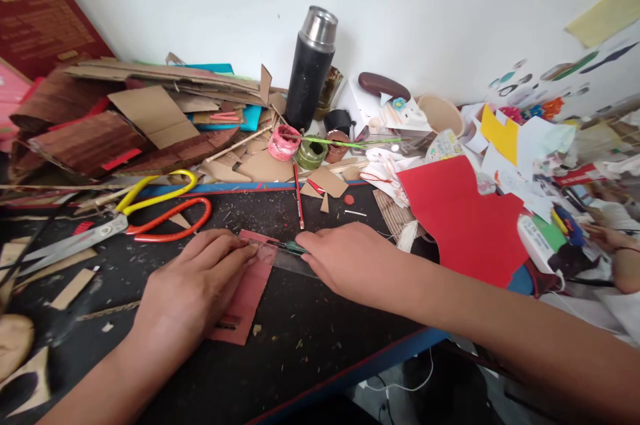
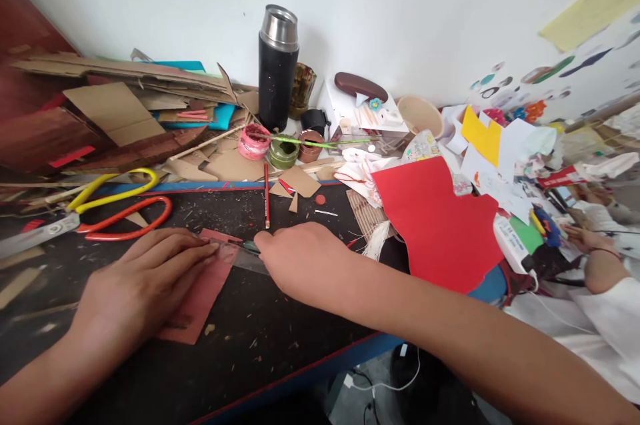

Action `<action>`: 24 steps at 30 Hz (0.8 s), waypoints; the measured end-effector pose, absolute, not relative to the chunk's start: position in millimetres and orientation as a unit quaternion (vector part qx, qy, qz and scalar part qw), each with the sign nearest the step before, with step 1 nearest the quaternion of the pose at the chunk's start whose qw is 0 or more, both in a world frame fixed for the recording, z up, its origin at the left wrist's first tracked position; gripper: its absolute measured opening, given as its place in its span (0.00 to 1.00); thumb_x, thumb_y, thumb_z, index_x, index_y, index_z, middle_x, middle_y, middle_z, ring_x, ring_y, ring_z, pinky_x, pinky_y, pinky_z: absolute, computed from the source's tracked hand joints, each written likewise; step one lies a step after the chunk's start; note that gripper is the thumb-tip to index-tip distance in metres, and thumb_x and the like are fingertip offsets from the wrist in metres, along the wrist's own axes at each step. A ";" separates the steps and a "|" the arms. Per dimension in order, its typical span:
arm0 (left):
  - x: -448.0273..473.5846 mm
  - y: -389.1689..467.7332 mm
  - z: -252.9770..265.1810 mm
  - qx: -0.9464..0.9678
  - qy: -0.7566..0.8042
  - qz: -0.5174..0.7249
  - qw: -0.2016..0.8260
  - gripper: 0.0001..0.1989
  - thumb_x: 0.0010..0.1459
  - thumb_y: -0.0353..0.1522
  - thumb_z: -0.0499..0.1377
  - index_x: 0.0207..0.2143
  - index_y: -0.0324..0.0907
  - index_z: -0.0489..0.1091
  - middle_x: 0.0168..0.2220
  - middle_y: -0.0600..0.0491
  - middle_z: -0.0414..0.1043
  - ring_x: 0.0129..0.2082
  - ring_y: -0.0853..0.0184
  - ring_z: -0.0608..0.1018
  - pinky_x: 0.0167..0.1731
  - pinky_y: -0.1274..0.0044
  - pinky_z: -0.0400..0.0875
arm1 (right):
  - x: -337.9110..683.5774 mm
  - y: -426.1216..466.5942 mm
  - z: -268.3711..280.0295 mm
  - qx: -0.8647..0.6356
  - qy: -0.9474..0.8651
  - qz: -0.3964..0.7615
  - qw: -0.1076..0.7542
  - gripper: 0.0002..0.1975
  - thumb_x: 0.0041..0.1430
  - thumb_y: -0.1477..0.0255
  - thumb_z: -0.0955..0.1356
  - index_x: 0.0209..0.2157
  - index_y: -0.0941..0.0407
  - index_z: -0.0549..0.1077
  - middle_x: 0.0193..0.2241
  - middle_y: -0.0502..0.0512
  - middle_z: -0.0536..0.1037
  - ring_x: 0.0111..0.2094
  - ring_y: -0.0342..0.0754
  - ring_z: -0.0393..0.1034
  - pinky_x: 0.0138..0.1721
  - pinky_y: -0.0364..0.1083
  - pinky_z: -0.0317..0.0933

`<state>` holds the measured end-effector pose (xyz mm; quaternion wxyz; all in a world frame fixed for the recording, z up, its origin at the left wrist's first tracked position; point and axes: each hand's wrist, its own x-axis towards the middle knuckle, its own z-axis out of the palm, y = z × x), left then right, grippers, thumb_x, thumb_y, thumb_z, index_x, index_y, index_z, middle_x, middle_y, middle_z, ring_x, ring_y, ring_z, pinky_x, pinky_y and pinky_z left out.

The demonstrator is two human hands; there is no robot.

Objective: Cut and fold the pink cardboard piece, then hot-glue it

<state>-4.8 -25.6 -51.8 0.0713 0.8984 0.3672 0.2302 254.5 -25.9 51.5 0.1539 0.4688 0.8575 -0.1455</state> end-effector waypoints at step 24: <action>-2.7 -25.6 -46.8 0.893 0.369 0.239 0.091 0.15 0.74 0.35 0.52 0.47 0.43 0.78 0.44 0.48 0.79 0.50 0.58 0.77 0.51 0.67 0.75 | 243.4 -20.2 45.4 0.458 0.869 -0.125 0.134 0.06 0.70 0.77 0.66 0.45 0.58 0.73 0.34 0.55 0.83 0.31 0.50 0.77 0.25 0.49 0.48</action>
